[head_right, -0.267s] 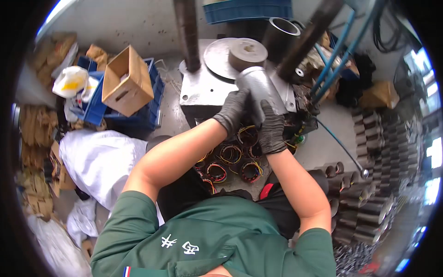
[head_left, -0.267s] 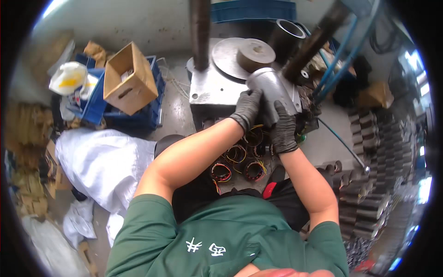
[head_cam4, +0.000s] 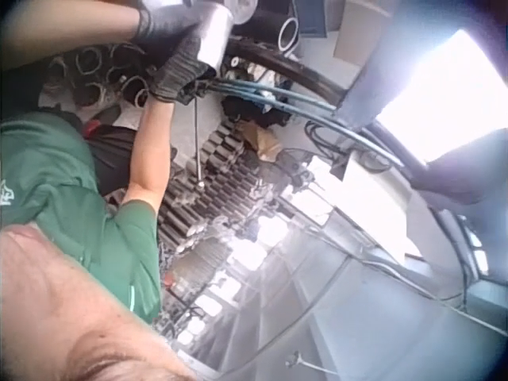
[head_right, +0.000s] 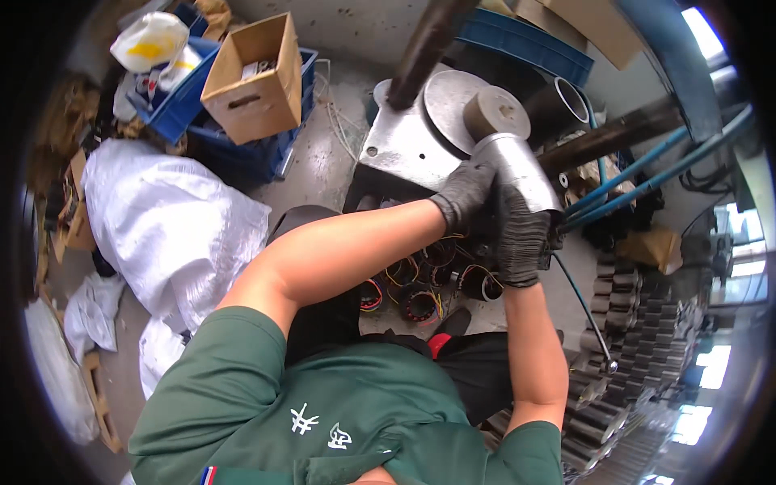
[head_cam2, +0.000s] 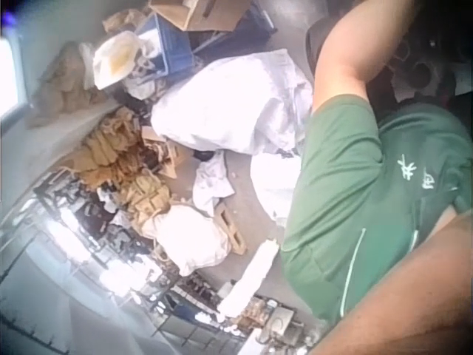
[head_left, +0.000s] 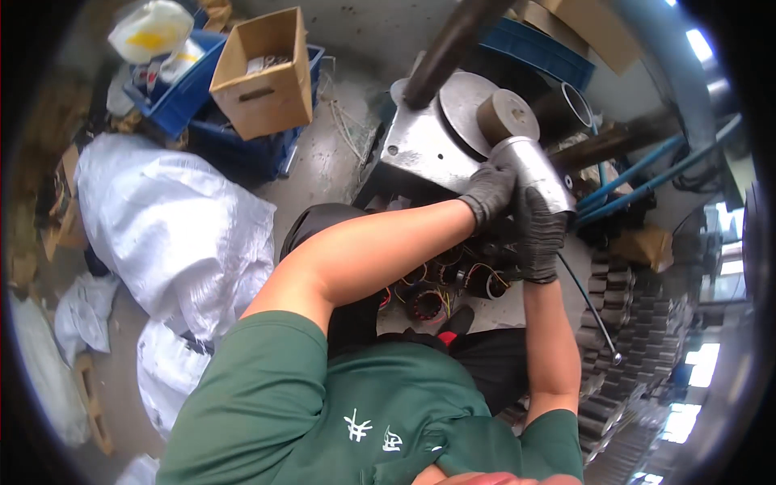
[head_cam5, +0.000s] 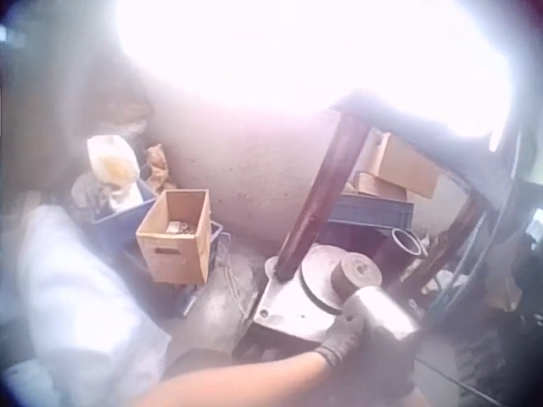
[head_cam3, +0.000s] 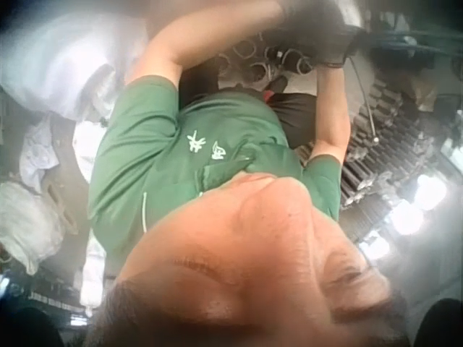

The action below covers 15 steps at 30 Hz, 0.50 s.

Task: The person places a metal housing into a hydraulic press, then uses a thin metal tool to arrange wires inside a motor stator before inserting the stator into the housing and operating the press.

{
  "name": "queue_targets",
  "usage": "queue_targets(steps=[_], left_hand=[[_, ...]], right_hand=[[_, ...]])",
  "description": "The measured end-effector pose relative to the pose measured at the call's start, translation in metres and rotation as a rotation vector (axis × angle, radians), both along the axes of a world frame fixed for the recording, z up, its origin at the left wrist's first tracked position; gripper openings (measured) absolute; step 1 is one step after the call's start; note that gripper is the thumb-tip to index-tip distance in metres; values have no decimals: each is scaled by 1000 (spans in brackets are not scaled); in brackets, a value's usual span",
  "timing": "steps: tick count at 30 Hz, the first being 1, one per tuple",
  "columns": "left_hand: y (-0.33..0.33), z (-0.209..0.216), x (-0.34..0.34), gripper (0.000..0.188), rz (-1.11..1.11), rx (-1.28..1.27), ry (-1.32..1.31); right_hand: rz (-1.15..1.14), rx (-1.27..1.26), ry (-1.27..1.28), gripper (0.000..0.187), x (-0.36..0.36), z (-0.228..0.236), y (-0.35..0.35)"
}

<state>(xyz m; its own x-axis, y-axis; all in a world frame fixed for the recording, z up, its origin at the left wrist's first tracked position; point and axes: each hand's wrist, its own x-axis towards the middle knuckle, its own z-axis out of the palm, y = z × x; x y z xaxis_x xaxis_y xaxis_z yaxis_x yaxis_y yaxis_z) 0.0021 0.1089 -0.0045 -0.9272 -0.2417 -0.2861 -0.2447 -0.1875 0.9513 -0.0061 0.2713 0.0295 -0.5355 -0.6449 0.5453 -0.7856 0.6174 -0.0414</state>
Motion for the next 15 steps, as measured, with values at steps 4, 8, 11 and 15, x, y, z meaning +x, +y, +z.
queue_targets(steps=[4, 8, 11, 15], left_hand=[[6, 51, -7, 57, -41, 425, 138], [0, 22, -74, 62, -195, 692, 315], [-1, 11, -95, 49, -154, 1015, 262], [-2, 28, -72, 48, -244, 837, 308]], right_hand=[[63, -469, -407, 33, -9, 46, -2], [141, -7, -146, 37, -74, 86, -10], [90, 530, 93, 35, -120, 109, -35], [245, 612, 3, 36, -183, 126, -42]])
